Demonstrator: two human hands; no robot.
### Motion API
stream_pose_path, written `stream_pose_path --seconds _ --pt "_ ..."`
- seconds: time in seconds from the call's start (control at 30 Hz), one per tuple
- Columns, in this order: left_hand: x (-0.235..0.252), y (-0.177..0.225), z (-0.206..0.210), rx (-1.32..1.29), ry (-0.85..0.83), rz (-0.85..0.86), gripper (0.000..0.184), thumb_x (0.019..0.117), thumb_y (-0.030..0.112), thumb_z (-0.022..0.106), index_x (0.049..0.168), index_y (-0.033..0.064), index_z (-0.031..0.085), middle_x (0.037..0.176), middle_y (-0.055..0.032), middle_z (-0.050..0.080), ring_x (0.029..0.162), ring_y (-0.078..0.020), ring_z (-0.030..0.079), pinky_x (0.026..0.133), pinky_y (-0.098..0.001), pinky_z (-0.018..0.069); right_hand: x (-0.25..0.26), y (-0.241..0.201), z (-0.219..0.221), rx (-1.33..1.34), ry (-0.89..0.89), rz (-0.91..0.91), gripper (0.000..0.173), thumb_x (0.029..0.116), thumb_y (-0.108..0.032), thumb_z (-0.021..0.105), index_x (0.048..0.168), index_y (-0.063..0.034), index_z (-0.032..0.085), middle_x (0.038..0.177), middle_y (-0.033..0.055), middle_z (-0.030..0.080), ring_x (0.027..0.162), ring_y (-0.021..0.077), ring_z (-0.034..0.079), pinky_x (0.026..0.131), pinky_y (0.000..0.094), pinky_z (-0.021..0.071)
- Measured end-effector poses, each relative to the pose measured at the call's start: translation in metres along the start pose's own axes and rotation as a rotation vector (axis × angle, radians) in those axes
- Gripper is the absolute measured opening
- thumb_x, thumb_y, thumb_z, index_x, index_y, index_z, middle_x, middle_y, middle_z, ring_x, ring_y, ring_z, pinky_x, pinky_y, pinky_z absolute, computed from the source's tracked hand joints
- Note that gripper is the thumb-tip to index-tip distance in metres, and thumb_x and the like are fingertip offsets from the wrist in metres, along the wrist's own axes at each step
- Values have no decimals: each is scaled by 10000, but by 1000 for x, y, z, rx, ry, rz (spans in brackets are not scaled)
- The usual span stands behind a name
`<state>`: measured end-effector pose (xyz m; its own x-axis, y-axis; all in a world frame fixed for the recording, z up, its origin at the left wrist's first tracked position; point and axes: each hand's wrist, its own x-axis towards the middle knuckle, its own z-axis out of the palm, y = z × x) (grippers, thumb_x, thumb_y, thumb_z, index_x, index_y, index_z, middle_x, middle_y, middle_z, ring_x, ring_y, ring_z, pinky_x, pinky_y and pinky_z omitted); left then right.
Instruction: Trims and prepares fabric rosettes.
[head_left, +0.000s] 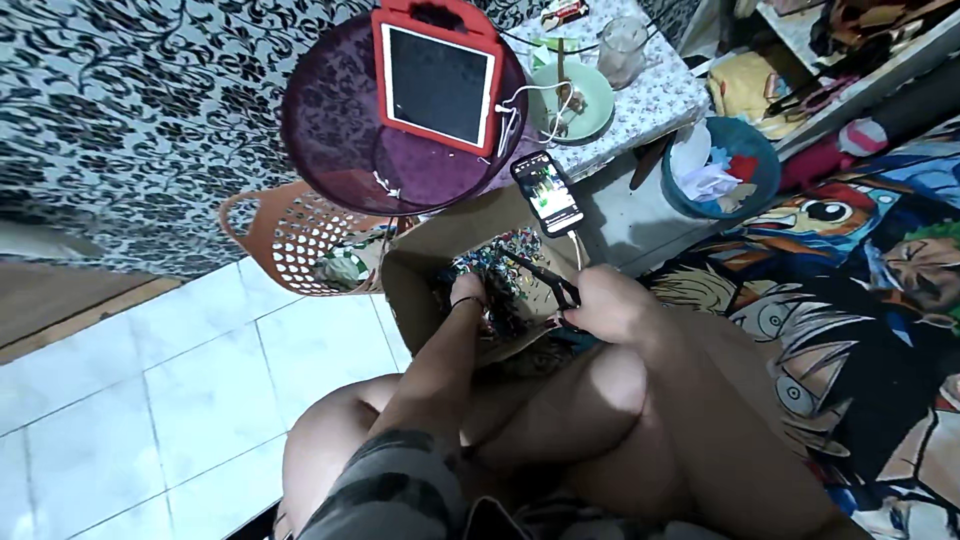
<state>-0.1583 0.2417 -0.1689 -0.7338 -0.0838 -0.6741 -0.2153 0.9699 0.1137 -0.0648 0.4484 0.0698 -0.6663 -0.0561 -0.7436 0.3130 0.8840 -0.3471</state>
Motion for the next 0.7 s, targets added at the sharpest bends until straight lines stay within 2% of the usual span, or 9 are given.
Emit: stream_pose_path --seconds 0.1,0.23,0.33,0.4,0.47,0.5,0.6,0.7 --pt "-21 -11 -38 -50 26 64 298 965 213 678 1144 -23 702 1228 -289 653 1201 -460 612 1002 -656 478 -3 -3 5 9 5 -84 291 983 -300 677 1074 -25 658 985 160 653 940 298 650 817 505 526" --pt "-72 -39 -77 -178 189 170 269 992 212 660 1122 -14 728 1136 -287 690 1136 -472 639 1005 -670 461 -8 -9 18 112 38 -153 298 993 -280 668 1135 -20 640 908 141 642 777 251 649 729 450 554" --pt "-108 -55 -95 -363 292 204 274 996 214 665 1092 -34 735 1071 -273 707 1073 -451 663 984 -658 464 -7 -13 31 276 60 -203 304 1007 -266 663 1166 -10 621 831 109 624 629 173 623 622 353 561" --pt "-123 -60 -99 -486 360 230 260 982 203 681 996 -53 727 958 -249 702 944 -401 670 900 -631 485 -6 -18 42 477 28 -235 327 1026 -265 643 1192 13 593 790 90 611 541 118 597 549 273 554" --pt "-129 -62 -102 -586 394 249 250 977 204 686 904 -34 709 841 -191 674 803 -314 638 791 -572 491 -6 -26 55 739 -25 -268 324 1043 -244 610 1199 36 559 786 83 590 515 107 587 540 250 563" --pt "-130 -63 -102 -637 398 257 241 976 202 684 900 -25 711 821 -166 671 768 -277 627 764 -543 496 -8 -31 63 863 -43 -285 314 1048 -235 601 1195 38 556 781 77 583 510 109 584 542 253 572" --pt "-125 -66 -100 -833 399 252 213 975 168 684 1011 -41 690 892 -139 689 778 -189 650 779 -432 553 -9 -48 95 1159 -46 -343 263 1048 -200 594 1152 39 560 759 60 569 522 126 598 571 299 609" --pt "-119 -62 -99 -1027 391 234 299 966 120 688 1201 -52 622 984 -139 697 813 -151 673 793 -362 580 -8 -61 125 1336 -104 -407 273 1076 -207 511 1216 27 511 801 48 583 608 139 631 665 322 620"
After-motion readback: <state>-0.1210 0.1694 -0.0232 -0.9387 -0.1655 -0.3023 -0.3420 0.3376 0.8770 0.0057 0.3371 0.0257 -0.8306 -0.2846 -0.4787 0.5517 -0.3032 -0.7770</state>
